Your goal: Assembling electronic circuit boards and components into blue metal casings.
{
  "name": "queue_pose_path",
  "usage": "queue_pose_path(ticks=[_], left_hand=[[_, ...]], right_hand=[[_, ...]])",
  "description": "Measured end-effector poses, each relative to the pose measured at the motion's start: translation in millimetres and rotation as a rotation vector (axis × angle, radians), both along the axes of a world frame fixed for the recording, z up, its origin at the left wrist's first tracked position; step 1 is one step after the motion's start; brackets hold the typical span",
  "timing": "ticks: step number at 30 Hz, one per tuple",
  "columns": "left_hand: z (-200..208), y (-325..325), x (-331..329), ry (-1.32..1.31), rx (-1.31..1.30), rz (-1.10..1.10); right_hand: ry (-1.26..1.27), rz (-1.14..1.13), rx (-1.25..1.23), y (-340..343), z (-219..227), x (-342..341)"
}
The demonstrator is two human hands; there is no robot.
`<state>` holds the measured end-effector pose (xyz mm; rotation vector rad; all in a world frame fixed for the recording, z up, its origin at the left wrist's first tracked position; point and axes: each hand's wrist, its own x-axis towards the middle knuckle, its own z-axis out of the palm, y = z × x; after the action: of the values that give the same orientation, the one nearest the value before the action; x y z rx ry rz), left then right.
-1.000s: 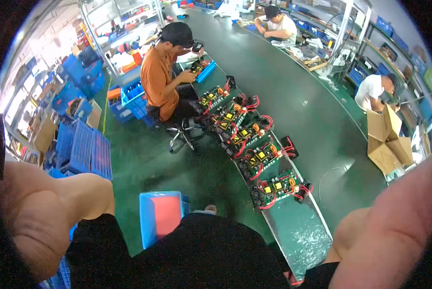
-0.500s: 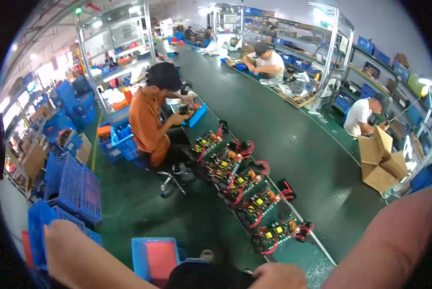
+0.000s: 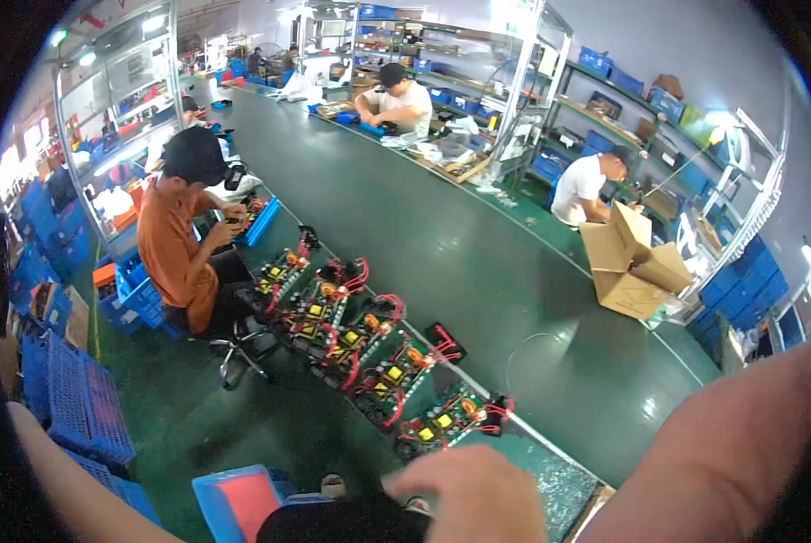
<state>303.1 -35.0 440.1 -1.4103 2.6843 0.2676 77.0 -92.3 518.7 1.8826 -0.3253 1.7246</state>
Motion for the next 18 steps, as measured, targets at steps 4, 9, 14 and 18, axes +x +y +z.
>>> queue_pose_path(ticks=[4, 9, 14, 18], left_hand=[[3.5, 2.1, 20.3, -0.081, 0.024, 0.037], [-77.2, 2.8, 86.1, -0.170, -0.043, 0.032], [-203.8, 55.4, 247.1, -0.421, -0.025, 0.470], [-314.5, 132.8, 326.4, -0.013, -0.024, 0.982]], right_hand=[[-0.016, 0.018, 0.094, 3.1, -24.0, 6.2], [0.024, 0.000, 0.222, 17.9, -34.7, -22.3], [-0.018, 0.006, 0.237, 34.8, -40.4, -11.9], [-0.048, -0.005, 0.156, 20.3, -38.0, -2.5]])
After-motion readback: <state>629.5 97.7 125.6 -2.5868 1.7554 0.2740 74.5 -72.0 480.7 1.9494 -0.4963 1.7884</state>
